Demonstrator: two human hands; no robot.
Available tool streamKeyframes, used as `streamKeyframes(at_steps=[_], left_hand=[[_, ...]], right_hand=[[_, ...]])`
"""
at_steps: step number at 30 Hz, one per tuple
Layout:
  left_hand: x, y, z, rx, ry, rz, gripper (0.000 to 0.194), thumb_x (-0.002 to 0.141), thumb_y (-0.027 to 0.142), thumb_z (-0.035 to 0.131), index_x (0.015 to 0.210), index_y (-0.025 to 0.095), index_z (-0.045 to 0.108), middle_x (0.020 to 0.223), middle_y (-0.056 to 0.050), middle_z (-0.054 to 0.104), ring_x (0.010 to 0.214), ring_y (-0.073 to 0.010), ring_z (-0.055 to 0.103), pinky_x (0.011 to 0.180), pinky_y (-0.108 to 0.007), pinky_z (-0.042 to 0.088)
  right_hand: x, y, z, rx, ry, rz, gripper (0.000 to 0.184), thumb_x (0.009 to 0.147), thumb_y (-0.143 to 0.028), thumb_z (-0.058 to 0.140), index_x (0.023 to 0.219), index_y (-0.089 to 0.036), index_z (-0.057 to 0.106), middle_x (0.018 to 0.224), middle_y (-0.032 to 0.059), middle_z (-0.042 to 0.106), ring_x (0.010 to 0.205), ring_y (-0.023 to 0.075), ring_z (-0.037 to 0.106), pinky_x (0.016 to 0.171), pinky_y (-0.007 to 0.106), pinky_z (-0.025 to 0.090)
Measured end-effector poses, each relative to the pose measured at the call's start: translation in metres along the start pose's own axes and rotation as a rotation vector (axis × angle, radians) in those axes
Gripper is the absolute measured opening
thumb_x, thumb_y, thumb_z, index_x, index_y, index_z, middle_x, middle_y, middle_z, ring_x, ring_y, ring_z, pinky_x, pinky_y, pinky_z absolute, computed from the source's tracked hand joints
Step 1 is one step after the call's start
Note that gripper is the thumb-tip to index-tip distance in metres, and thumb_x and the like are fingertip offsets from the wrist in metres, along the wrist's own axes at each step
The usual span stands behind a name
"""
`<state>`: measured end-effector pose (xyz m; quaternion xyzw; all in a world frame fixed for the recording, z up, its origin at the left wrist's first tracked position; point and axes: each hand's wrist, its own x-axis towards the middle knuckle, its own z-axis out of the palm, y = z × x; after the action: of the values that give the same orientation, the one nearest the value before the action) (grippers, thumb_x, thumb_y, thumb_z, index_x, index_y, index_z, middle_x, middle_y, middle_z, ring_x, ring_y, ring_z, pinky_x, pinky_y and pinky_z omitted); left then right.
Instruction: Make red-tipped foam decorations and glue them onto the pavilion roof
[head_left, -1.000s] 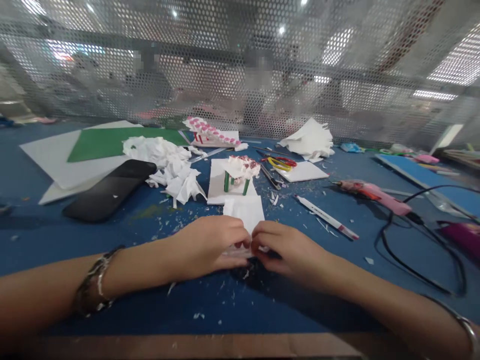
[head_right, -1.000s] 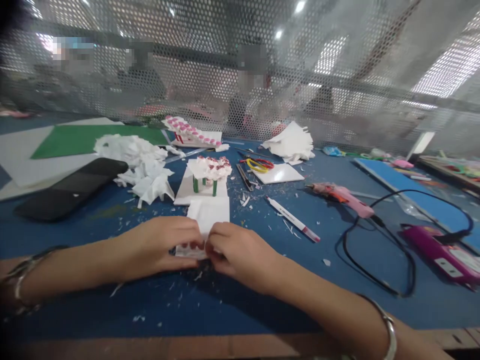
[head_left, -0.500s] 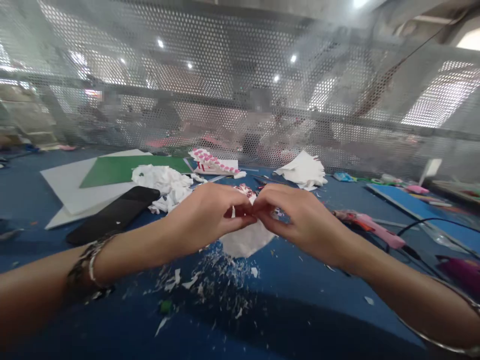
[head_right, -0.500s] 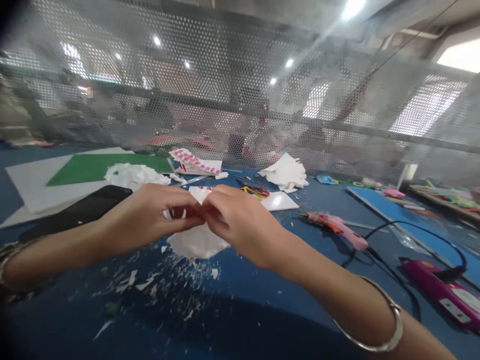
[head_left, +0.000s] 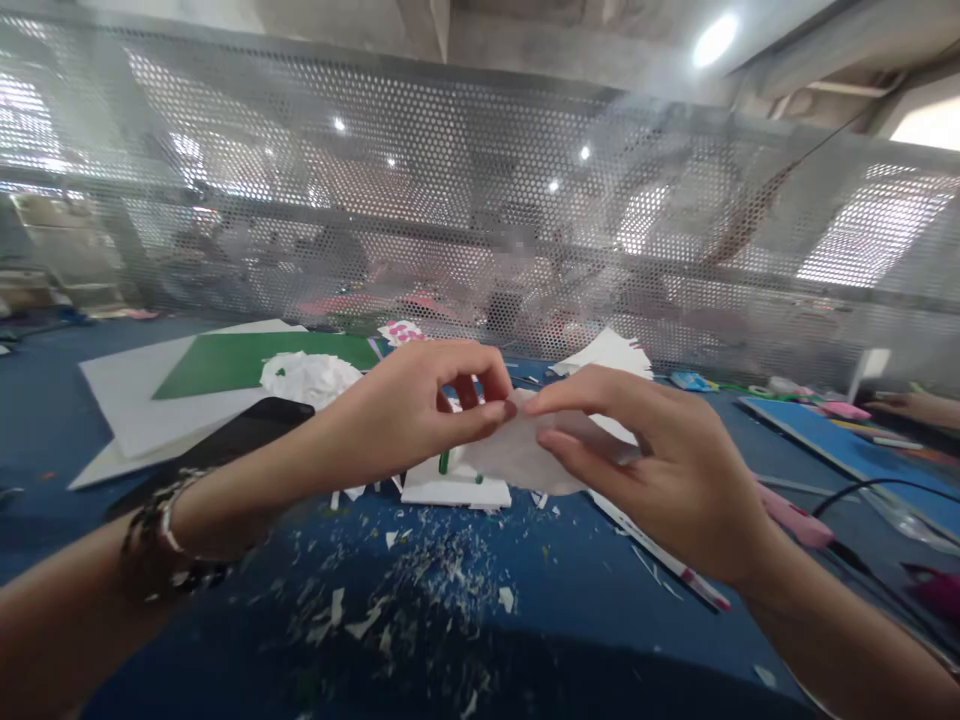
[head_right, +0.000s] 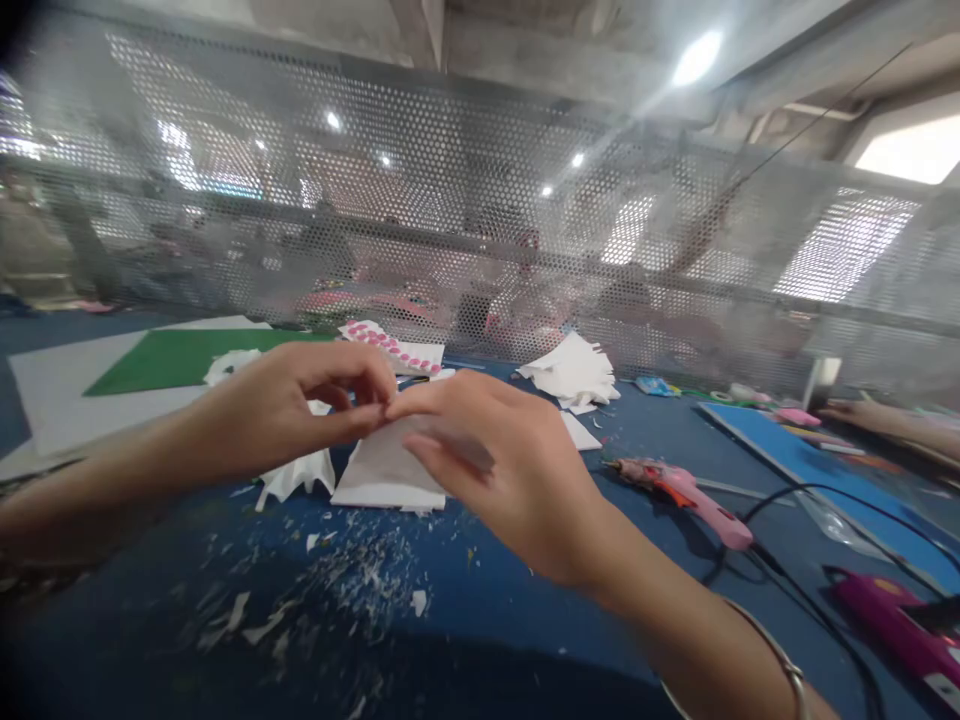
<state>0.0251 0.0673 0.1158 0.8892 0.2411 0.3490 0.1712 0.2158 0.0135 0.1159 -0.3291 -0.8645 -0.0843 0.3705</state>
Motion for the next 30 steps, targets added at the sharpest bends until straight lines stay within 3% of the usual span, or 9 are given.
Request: streamKeyframes(at_steps=[2,6,16,21,30], left_hand=[[0.000,-0.003,0.000,-0.076,-0.042,-0.029,0.012,0.082,0.023,0.054,0.073,0.018,0.061,0.065,0.005,0.060,0.058,-0.0071,0.054,0.052,-0.015,0.042],[-0.001,-0.006,-0.002,-0.197,-0.126,-0.050,0.010,0.082,0.022,0.056,0.082,0.021,0.066,0.072,0.004,0.067,0.062,-0.0084,0.059,0.054,-0.015,0.044],[0.002,-0.017,0.007,-0.319,-0.134,-0.089,0.015,0.081,0.028,0.056,0.074,0.018,0.064,0.066,0.004,0.060,0.062,-0.0087,0.054,0.054,-0.016,0.040],[0.001,-0.016,0.016,-0.501,-0.060,-0.133,0.013,0.080,0.025,0.055,0.072,0.016,0.060,0.064,0.005,0.056,0.057,-0.0065,0.049,0.051,-0.015,0.036],[0.000,-0.006,0.017,-0.421,0.007,-0.124,0.015,0.081,0.025,0.051,0.071,0.016,0.056,0.063,0.004,0.054,0.057,-0.0075,0.047,0.051,-0.017,0.037]], right_hand=[[0.001,-0.001,0.002,0.013,0.002,0.010,0.009,0.083,-0.016,0.057,0.088,-0.023,0.060,0.081,-0.0042,0.069,0.069,0.0087,0.062,0.065,0.019,0.047],[0.002,-0.003,0.008,-0.002,-0.003,0.107,0.008,0.082,-0.019,0.058,0.082,-0.023,0.065,0.075,-0.0041,0.071,0.061,0.0096,0.063,0.059,0.020,0.048],[-0.001,-0.008,0.012,-0.059,0.045,0.182,0.007,0.077,-0.023,0.065,0.083,-0.024,0.067,0.071,-0.0040,0.071,0.054,0.0110,0.063,0.050,0.020,0.048],[-0.003,-0.009,0.013,-0.056,0.086,0.184,0.015,0.072,-0.024,0.070,0.086,-0.022,0.065,0.072,-0.0035,0.070,0.057,0.0113,0.063,0.053,0.021,0.049],[-0.004,-0.009,0.015,-0.048,0.162,0.212,0.008,0.078,-0.018,0.062,0.083,-0.024,0.065,0.073,-0.0039,0.071,0.060,0.0112,0.064,0.054,0.021,0.050]])
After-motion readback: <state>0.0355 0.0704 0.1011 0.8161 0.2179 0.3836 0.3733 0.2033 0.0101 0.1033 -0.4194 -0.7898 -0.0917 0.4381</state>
